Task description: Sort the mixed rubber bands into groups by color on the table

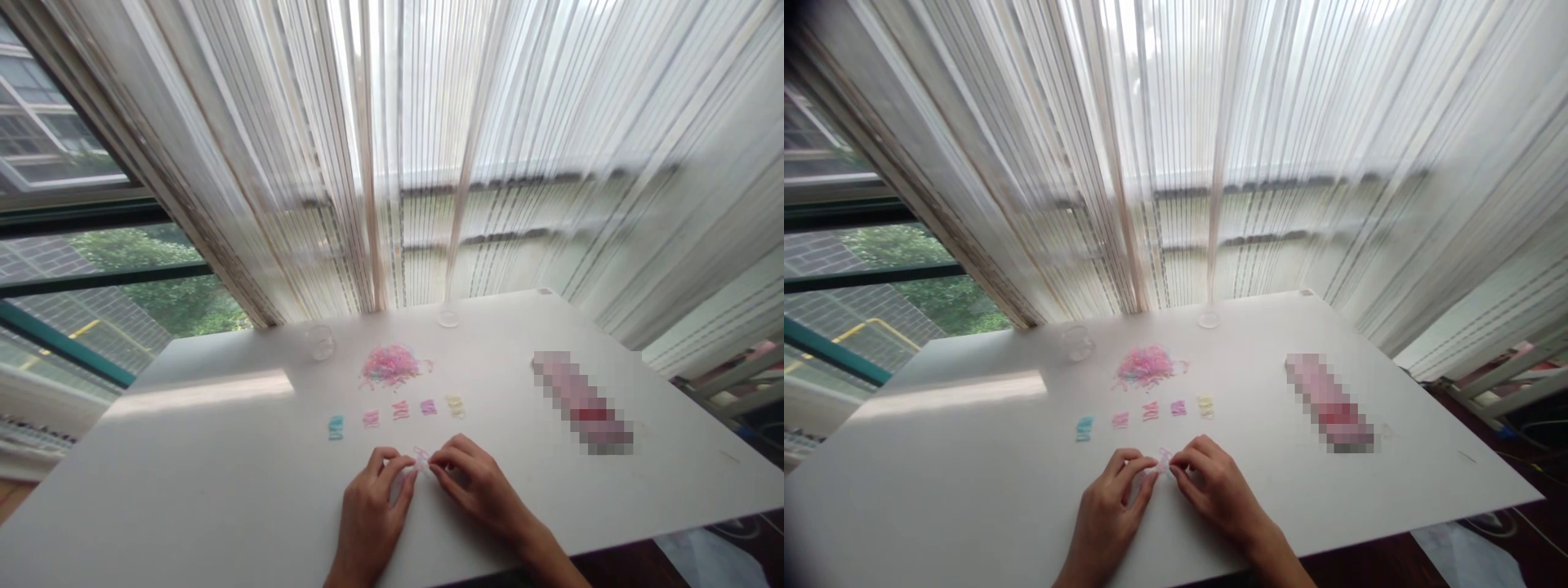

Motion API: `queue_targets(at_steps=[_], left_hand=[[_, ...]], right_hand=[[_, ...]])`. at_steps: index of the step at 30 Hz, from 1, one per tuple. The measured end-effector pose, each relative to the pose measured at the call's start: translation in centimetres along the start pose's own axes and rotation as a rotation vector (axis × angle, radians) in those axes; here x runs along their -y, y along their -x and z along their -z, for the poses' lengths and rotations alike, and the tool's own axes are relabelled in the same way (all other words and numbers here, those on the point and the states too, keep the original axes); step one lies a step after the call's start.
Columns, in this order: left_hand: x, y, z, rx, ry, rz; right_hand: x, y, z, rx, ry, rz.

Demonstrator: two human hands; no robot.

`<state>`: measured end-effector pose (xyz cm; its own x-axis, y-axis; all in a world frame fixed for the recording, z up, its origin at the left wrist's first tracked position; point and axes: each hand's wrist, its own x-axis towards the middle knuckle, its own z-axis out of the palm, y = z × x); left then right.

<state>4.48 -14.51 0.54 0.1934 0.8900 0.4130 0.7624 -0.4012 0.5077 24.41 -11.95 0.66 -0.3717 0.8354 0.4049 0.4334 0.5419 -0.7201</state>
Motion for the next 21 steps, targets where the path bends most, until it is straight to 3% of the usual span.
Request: queue_targets(at_steps=[15, 21], left_hand=[[-0.20, -0.03, 0.22, 0.010, 0.036, 0.014], [-0.09, 0.06, 0.09, -0.033, 0.156, 0.105]], right_hand=[[-0.37, 0.14, -0.26, -0.004, 0.033, -0.030], [-0.15, 0.01, -0.08, -0.006, 0.020, -0.049]])
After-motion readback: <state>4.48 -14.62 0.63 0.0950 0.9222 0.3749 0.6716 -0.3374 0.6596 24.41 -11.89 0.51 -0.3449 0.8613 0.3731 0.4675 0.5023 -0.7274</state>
